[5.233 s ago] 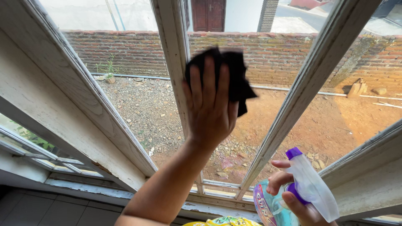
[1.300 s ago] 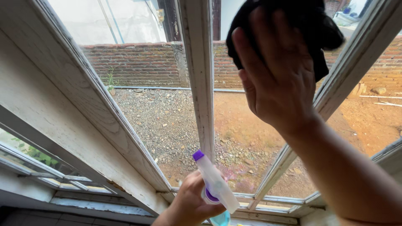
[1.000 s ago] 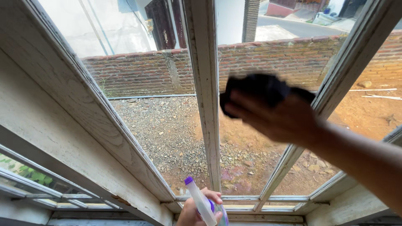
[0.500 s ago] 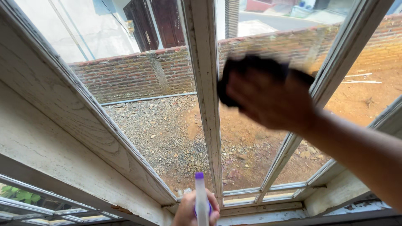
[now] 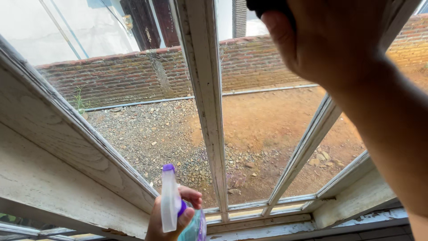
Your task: The person cleans a window pane by spraying cleaning solution and wiping with a dark cloth. The person repeatedly sprays and wipes the same vertical section of the window frame and glass.
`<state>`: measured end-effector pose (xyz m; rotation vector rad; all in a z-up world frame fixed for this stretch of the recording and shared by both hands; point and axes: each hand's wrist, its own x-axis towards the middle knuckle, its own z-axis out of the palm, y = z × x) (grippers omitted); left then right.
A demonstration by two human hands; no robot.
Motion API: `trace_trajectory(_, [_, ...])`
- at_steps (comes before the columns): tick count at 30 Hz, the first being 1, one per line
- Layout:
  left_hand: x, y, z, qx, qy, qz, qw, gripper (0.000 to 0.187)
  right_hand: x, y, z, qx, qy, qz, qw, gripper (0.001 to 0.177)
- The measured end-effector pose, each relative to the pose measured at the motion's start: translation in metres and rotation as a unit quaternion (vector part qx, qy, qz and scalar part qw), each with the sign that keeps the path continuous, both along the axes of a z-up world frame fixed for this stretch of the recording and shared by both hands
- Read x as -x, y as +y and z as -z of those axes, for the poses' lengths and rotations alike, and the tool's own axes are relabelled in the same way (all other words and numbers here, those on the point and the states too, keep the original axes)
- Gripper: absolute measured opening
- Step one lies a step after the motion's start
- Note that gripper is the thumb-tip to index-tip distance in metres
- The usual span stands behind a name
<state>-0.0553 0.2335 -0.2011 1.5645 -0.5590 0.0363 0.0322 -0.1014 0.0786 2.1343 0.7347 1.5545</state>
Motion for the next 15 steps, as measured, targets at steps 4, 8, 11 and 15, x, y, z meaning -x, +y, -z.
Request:
trace_trajectory(4, [0.0,0.001,-0.004,0.064,0.043,0.005,0.997,0.066,-0.004,0.004,0.032,0.025,-0.003,-0.03,0.999,0.067])
trace_trajectory(8, [-0.005,0.005,-0.008,0.043,0.061,-0.016,0.997,0.076,-0.002,0.002,0.093,0.187,-0.057,-0.079,0.978,0.074])
trace_trajectory(11, [-0.01,0.01,-0.012,0.026,0.053,-0.035,0.998,0.073,-0.011,-0.014,0.083,0.186,0.022,-0.074,0.98,0.066])
trace_trajectory(15, [-0.014,0.016,-0.011,0.041,0.05,-0.039,0.997,0.063,-0.015,-0.029,0.014,0.057,-0.048,-0.004,0.997,0.05])
